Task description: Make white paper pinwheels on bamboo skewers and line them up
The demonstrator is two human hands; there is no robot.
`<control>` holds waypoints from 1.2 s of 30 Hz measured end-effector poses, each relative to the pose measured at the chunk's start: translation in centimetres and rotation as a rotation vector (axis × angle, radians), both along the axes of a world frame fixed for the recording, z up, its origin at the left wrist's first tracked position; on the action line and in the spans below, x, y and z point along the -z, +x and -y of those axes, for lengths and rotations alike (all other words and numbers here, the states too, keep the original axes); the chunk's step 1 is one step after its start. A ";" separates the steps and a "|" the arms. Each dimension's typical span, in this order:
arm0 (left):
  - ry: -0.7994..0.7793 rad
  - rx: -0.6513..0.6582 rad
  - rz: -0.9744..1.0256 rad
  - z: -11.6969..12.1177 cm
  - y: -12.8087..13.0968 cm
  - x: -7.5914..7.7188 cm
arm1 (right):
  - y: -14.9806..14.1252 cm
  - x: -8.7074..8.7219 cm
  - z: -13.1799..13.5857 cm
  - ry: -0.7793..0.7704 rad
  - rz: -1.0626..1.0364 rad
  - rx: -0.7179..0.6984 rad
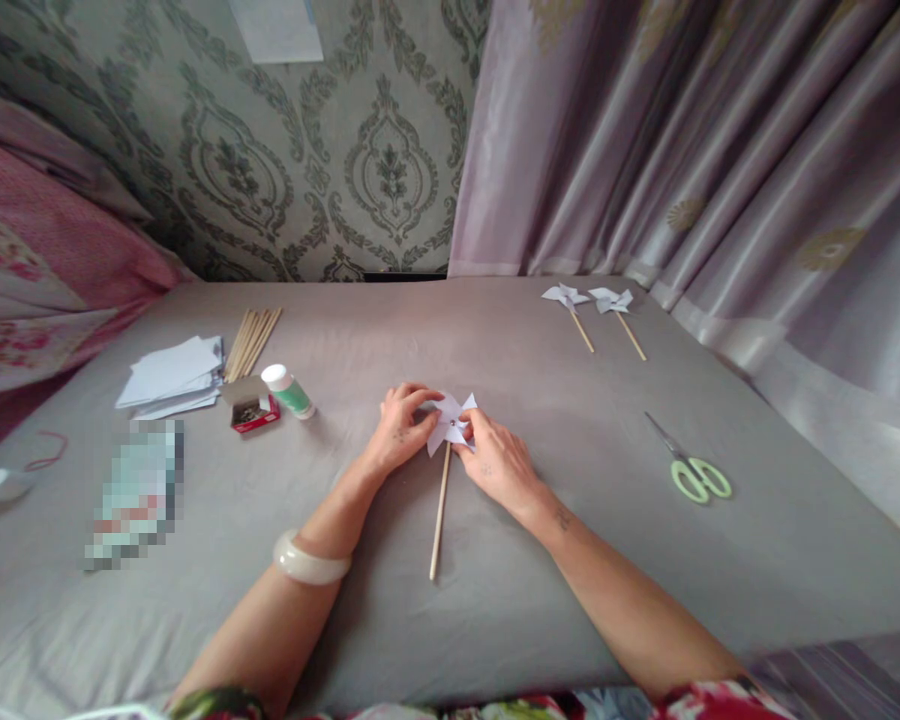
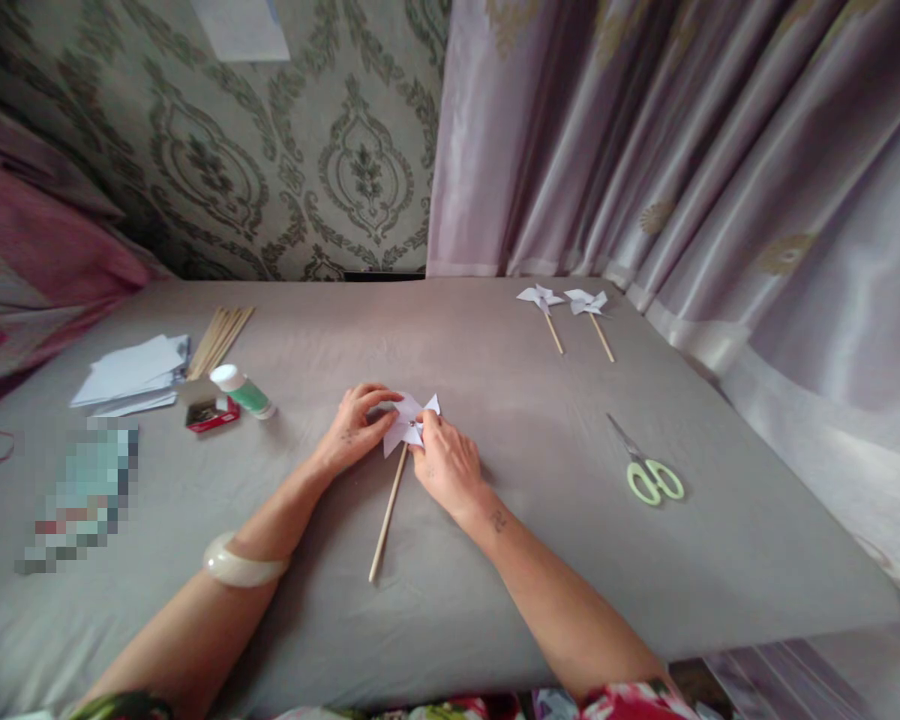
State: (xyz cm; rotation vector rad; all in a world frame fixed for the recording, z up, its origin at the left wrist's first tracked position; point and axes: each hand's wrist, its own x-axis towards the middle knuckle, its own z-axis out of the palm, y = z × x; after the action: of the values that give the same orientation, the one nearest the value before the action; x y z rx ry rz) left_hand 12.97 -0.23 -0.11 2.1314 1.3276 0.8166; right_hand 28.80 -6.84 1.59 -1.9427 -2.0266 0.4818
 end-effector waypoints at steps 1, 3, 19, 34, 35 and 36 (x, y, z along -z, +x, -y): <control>-0.002 0.006 -0.011 0.1 0.1 0.0 | 0.0 0.0 0.0 -0.008 0.004 0.004; -0.013 0.007 -0.030 0.1 0.1 0.0 | 0.0 0.0 -0.1 -0.017 0.001 0.010; -0.082 0.082 -0.092 0.0 0.2 0.3 | 0.8 1.2 -1.2 0.012 -0.209 0.106; -0.173 -0.027 -0.088 0.3 0.9 0.5 | 0.7 1.8 -1.6 0.068 -0.371 0.171; -0.186 -0.033 -0.091 0.4 1.0 0.4 | 0.7 1.9 -1.6 0.071 -0.386 0.170; -0.199 -0.040 -0.092 0.5 1.0 0.2 | 0.7 2.0 -1.7 0.074 -0.402 0.170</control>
State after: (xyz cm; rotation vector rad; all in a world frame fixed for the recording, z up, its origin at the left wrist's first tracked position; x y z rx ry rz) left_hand 14.00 -0.69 -0.30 2.0131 1.4384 0.5806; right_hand 29.54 -5.17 -0.46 -1.7832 -1.5933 0.6815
